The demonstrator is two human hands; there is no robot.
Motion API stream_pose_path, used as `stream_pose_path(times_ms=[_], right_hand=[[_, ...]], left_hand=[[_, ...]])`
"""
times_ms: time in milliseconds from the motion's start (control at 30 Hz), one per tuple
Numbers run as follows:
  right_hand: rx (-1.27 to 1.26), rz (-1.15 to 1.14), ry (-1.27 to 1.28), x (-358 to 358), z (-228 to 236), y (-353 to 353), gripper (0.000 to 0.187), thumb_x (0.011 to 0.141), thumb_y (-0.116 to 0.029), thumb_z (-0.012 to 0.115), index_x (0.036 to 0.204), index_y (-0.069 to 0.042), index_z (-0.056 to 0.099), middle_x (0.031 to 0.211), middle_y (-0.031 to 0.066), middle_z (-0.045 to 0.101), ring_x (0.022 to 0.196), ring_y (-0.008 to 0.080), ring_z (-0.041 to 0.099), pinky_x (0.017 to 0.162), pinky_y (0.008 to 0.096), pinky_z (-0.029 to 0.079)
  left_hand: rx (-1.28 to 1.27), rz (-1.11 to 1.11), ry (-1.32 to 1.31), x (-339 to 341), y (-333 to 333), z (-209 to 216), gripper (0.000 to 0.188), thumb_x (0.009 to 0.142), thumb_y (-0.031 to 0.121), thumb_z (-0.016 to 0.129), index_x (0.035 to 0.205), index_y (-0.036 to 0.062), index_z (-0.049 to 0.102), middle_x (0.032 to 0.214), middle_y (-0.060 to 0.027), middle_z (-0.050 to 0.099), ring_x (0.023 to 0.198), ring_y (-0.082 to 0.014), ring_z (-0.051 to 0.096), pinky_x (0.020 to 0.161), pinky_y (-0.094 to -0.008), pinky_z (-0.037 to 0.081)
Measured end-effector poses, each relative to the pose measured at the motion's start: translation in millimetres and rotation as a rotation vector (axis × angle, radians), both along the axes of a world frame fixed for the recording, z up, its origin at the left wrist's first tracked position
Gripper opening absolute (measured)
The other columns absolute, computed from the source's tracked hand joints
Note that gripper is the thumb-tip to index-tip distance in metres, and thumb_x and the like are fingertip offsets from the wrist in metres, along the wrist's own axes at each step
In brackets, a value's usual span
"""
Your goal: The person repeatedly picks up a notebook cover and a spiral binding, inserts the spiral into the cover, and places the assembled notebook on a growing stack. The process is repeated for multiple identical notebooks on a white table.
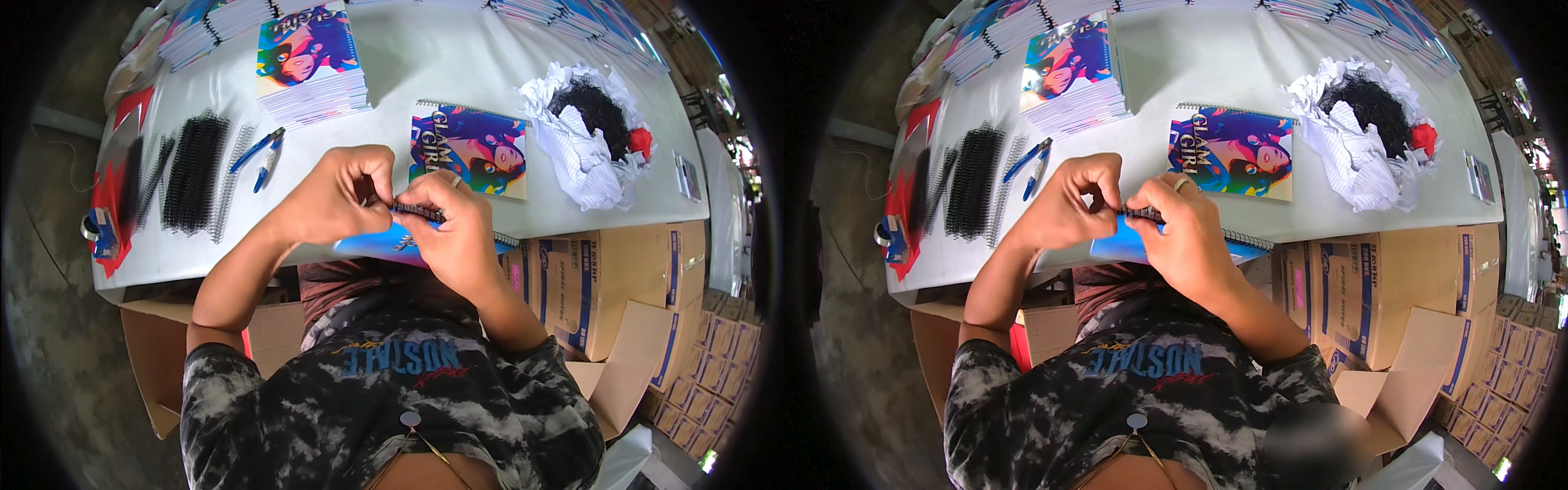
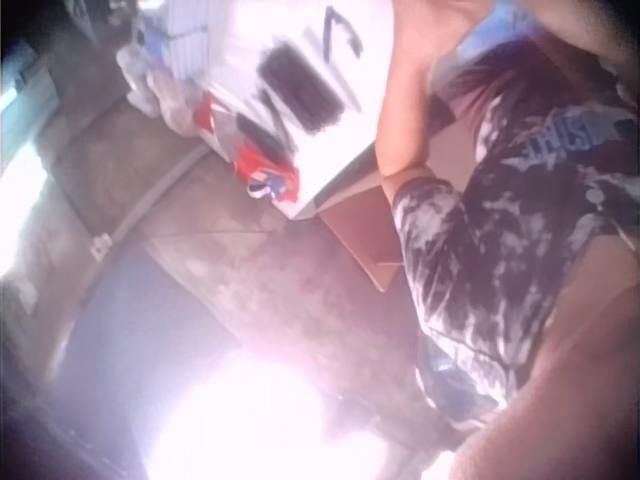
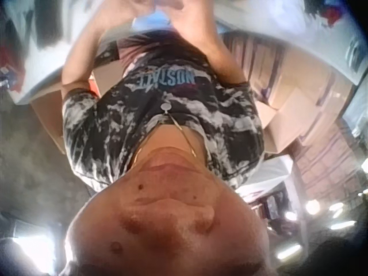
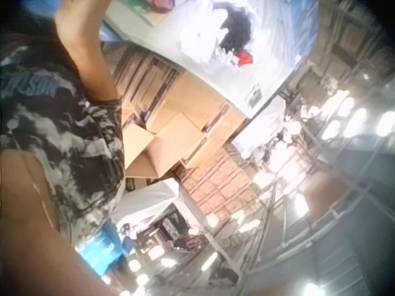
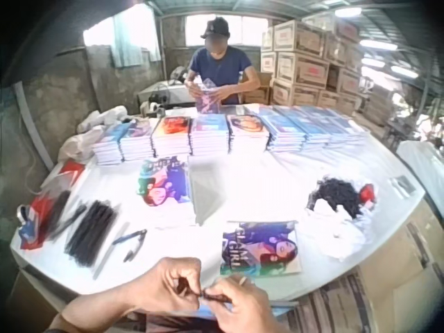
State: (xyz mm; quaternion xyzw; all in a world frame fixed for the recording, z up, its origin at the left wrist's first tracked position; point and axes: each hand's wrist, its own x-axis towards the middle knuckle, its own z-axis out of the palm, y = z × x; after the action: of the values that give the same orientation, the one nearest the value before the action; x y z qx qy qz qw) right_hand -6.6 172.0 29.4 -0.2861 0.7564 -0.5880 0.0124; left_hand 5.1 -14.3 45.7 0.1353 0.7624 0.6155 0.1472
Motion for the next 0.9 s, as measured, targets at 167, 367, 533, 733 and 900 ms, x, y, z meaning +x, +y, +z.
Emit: stream_pose_path(times_ms=[167,367,533,733,900], right_hand=[[-0.515,-0.295,-0.165,-16.3,11.4,31.1,0.031,0.084,-0.007,0.059,0.113,-0.003,0.047,0.102,0.0069,0.054,0.084,0.0097,0.051,0.071,0.0245,0.043],[-0.514,-0.746,-0.081,-35.7,-66.4,68.9,0.031,0.087,-0.01,0.056,0.116,-0.004,0.045,0.106,0.0092,0.052,0.096,0.0156,0.05,0.084,0.03,0.04],[0.476,-0.849,0.075,-19.2,-118.0,109.7,0.061,0.071,-0.029,0.074,0.12,-0.005,0.045,0.112,0.015,0.053,0.115,0.0301,0.036,0.094,0.0517,0.022],[0.401,-0.44,-0.021,-41.1,-97.6,102.4,0.087,0.059,-0.033,0.081,0.13,-0.002,0.041,0.11,0.012,0.058,0.111,0.0288,0.041,0.095,0.045,0.028],[0.518,-0.493,0.23,-55.4,-115.4,77.7,0.08,0.057,-0.028,0.082,0.124,0.001,0.048,0.107,0.013,0.06,0.103,0.0279,0.046,0.089,0.0396,0.037]], left_hand=[[-0.521,0.582,0.769,-8.2,4.6,1.0,0.08,0.07,0.027,0.077,0.128,-0.0045,0.032,0.117,-0.0203,0.048,0.1,-0.0233,0.055,0.086,-0.0324,0.045],[0.149,0.86,0.181,-37.4,54.2,-59.2,0.072,0.081,0.016,0.067,0.132,-0.0041,0.021,0.112,-0.02,0.052,0.089,-0.0178,0.06,0.067,-0.0219,0.049],[-0.287,0.771,0.193,-46.5,46.4,-107.2,0.105,0.067,0.033,0.078,0.137,-0.0062,0.011,0.135,-0.0301,0.027,0.125,-0.0351,0.032,0.101,-0.0428,0.027],[-0.787,0.32,0.187,-4.9,65.8,-86.5,0.106,0.059,0.02,0.08,0.141,0.0096,0.015,0.136,-0.0344,0.02,0.123,-0.0482,0.027,0.101,-0.0499,0.03],[-0.738,0.4,0.283,-42.4,29.1,-93.6,0.082,0.066,0.006,0.069,0.137,0.0107,0.029,0.133,-0.0296,0.033,0.116,-0.0441,0.04,0.098,-0.0429,0.037]])
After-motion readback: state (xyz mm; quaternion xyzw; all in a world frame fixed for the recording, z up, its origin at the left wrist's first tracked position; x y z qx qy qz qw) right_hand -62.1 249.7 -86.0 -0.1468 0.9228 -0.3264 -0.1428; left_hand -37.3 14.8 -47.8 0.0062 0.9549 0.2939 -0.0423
